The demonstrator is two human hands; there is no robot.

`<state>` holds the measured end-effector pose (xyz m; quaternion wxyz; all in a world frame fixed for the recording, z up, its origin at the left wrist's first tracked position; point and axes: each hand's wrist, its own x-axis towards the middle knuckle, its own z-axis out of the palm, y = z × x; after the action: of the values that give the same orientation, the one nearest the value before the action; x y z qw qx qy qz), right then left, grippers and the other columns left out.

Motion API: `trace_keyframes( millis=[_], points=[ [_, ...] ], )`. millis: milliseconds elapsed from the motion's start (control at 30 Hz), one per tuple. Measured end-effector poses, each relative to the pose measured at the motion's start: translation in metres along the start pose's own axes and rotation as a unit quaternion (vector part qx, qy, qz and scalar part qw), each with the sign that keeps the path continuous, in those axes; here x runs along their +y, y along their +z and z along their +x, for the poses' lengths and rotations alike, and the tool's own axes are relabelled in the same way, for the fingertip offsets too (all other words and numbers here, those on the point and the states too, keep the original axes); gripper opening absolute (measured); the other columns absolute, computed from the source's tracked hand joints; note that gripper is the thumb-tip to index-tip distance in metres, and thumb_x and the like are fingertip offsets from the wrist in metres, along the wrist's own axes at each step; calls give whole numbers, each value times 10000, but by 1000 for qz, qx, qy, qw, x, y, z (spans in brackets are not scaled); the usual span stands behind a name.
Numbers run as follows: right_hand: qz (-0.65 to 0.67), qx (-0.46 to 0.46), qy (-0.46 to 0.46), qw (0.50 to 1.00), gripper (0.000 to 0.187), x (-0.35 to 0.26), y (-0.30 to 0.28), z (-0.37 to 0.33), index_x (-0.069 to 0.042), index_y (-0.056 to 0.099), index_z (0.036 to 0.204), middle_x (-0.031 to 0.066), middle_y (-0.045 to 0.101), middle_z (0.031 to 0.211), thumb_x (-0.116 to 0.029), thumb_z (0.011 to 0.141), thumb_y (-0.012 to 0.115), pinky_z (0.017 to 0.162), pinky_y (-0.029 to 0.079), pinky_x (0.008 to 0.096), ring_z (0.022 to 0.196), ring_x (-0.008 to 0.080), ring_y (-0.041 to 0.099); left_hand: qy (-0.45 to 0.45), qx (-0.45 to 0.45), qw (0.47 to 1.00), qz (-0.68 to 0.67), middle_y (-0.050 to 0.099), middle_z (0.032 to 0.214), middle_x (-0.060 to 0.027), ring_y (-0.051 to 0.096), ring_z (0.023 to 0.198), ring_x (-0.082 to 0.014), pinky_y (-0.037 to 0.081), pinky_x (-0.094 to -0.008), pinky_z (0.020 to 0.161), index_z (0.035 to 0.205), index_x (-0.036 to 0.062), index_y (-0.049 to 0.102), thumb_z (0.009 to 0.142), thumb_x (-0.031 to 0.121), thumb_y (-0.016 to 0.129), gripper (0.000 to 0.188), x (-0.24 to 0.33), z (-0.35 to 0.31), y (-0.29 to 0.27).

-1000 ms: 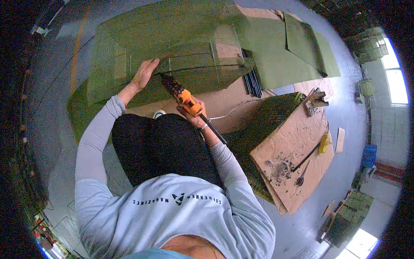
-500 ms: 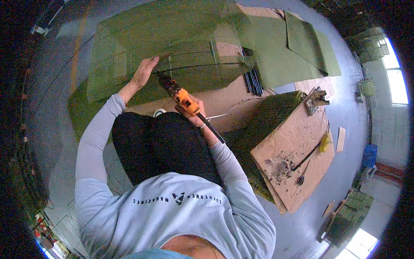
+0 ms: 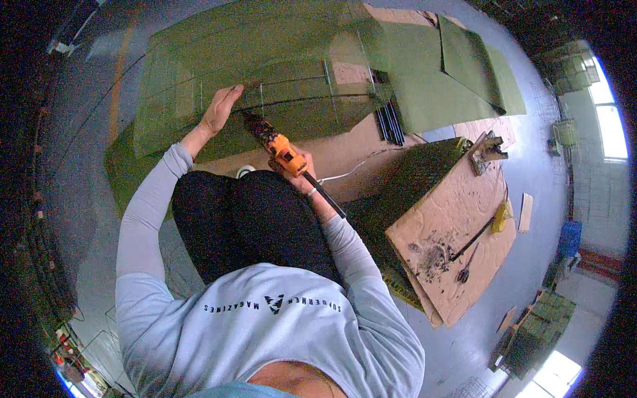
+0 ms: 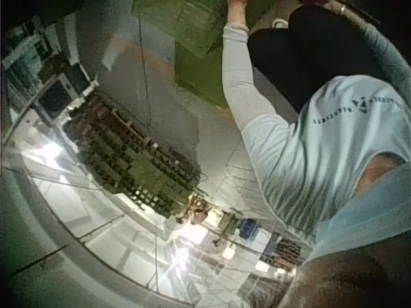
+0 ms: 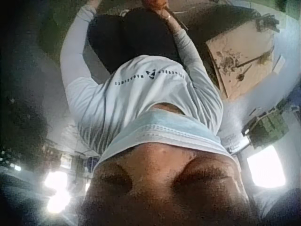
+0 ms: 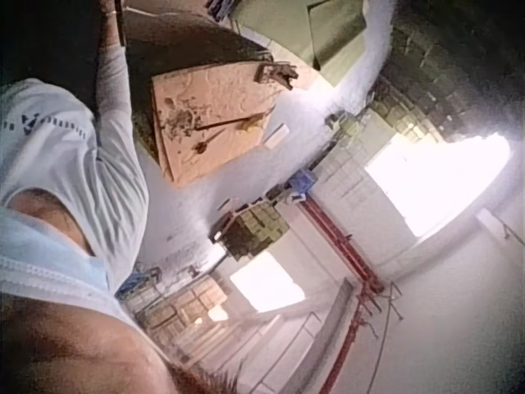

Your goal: The recorder is assembling a wire net trap by applying hot glue to a metal frame and attaching green netting.

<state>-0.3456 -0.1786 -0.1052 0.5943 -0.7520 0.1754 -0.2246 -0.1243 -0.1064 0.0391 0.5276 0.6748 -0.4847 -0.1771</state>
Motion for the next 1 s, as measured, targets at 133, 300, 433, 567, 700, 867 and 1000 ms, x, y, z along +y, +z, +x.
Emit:
trace_keyframes(
  millis=[133,300,433,567,700,867,1000],
  points=[
    [80,-21,51,995,495,-11,-1,-2,-10,482,1071,71,560,999,-78,635,705,788,425,275,904,152,536,-71,-11,997,-9,411,645,-57,372,655,-110,334,-263,634,828,-81,471,855,339,390,429,-13,4,-1],
    [167,-22,72,983,518,-22,-4,-1,4,470,1085,90,550,1026,-37,624,703,822,416,271,927,160,532,-70,-19,997,14,427,647,-76,383,656,-117,339,-269,642,836,-78,481,852,330,393,419,-13,5,-3],
    [100,10,54,993,434,-41,-4,2,-13,508,1029,62,568,986,-62,638,691,775,430,250,875,127,541,-41,-4,999,-8,477,673,-98,411,676,-127,348,-273,672,876,-81,492,852,325,390,420,-12,1,-4],
    [51,39,6,998,334,-54,-8,1,-27,549,953,35,589,913,-91,654,683,728,440,240,813,104,547,-25,-4,999,22,508,699,-117,436,681,-158,352,-282,686,890,-85,487,852,322,390,420,-7,0,-3],
    [97,35,37,994,316,-42,-11,-4,-26,557,935,38,594,893,-87,652,683,721,445,242,795,105,550,10,-14,999,37,503,695,-129,444,675,-173,352,-283,684,878,-83,485,852,319,391,414,-10,1,-4],
    [81,15,64,994,339,-43,-7,-1,-26,547,953,42,597,881,-89,648,682,716,447,245,788,120,560,-65,-19,998,-14,401,639,-104,368,639,-140,330,-279,641,825,-69,466,856,313,387,391,-15,1,-6],
    [73,-6,34,997,345,-8,-4,0,-29,550,944,45,598,888,-111,642,696,724,446,255,808,128,561,-28,-6,1000,-11,364,634,-77,344,636,-131,317,-279,622,810,-64,461,855,320,388,393,-15,2,1]
  ],
)
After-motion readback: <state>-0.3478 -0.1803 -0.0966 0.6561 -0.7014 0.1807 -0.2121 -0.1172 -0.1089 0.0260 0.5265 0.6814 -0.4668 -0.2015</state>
